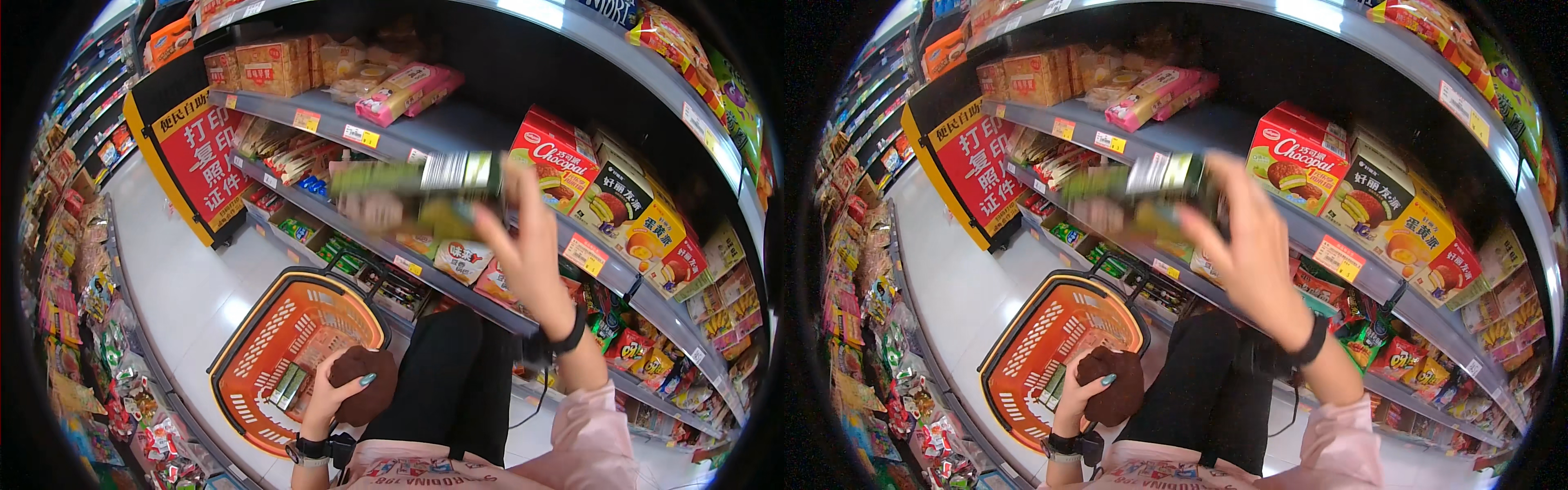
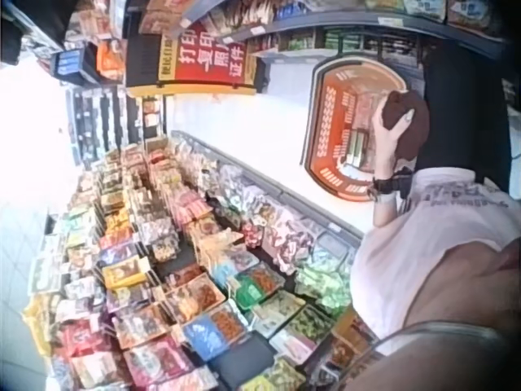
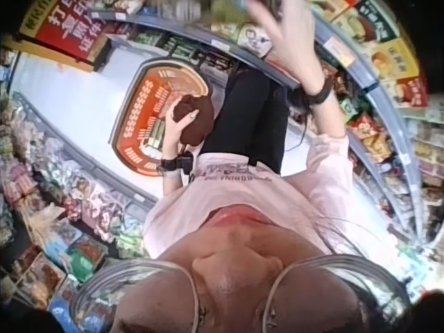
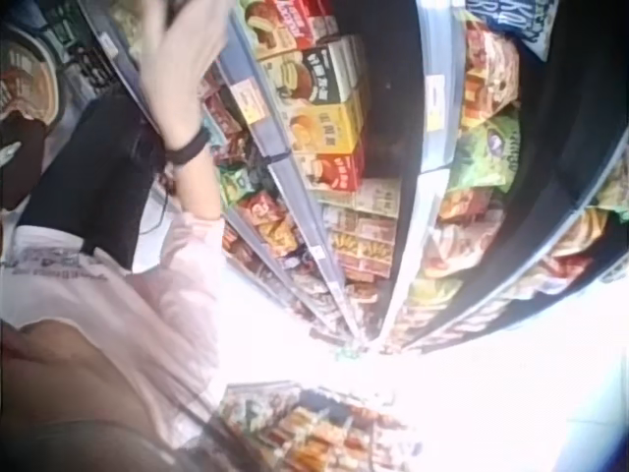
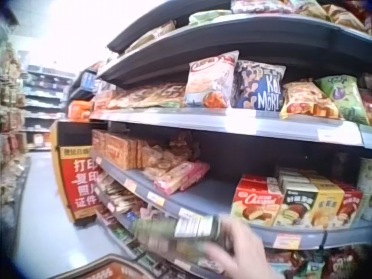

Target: Organizing snack boxes on supermarket shelves and placing some in a basket.

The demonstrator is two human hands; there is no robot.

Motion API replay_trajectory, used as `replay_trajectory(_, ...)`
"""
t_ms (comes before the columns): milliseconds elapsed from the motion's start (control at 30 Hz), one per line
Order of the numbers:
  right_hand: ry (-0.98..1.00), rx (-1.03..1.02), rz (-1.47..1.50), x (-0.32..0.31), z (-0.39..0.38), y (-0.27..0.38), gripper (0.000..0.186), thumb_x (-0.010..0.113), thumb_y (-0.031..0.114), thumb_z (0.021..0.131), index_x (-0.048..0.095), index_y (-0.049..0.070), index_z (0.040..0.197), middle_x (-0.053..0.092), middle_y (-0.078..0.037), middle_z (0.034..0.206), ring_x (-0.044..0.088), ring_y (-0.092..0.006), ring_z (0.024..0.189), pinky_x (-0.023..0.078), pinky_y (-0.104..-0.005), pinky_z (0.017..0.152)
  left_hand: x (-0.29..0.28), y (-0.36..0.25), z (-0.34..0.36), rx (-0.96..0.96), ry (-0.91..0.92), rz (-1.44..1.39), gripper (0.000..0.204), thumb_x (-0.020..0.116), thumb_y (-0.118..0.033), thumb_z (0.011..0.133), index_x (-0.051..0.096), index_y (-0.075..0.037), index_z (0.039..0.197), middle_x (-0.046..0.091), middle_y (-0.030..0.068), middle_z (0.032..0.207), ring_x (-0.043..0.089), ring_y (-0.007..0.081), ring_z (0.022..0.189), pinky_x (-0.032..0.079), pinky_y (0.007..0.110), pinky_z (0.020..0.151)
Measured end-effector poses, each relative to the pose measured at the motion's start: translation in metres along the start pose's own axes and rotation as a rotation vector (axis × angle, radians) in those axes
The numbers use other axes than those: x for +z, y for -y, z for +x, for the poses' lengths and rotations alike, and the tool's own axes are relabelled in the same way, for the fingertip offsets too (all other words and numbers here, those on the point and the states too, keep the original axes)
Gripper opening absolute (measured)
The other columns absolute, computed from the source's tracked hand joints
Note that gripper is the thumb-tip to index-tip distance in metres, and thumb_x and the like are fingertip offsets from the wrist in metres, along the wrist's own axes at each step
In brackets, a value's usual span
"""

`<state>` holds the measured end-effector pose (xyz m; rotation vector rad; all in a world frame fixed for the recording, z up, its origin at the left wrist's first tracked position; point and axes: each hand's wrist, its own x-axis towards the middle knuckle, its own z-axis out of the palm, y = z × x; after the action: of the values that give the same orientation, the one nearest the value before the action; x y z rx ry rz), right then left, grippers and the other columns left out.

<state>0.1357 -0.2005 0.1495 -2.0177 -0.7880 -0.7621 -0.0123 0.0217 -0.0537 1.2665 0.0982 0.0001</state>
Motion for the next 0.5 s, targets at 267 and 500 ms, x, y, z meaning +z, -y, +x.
replay_trajectory(267, -0.233, -0.108, -0.513, 0.014, 0.094, -0.050, 0.042, 0.062, 0.018, 0.079, 0.041, 0.005, 0.114, 0.057, -0.021, 0.094, 0.058, -0.0376, 0.084, 0.047, -0.0417, 0.072, 0.009, 0.001, -0.004, -0.003, 0.059, 0.030, 0.048, 0.072, -0.015, 0.068, 0.055, 0.003, 0.109, 0.060, 0.0087, 0.103, 0.054, 0.0162, 0.098, 0.038, 0.029, 0.090)
replay_trajectory(500, 0.046, -0.082, -0.375, 0.002, 0.106, -0.054, 0.044, 0.061, 0.012, 0.078, 0.041, 0.007, 0.117, 0.058, -0.023, 0.093, 0.057, -0.0399, 0.089, 0.045, -0.0429, 0.080, 0.002, 0.004, -0.006, -0.046, 0.045, 0.002, 0.048, 0.072, -0.016, 0.068, 0.055, 0.003, 0.109, 0.060, 0.0082, 0.103, 0.054, 0.0160, 0.098, 0.037, 0.028, 0.090)
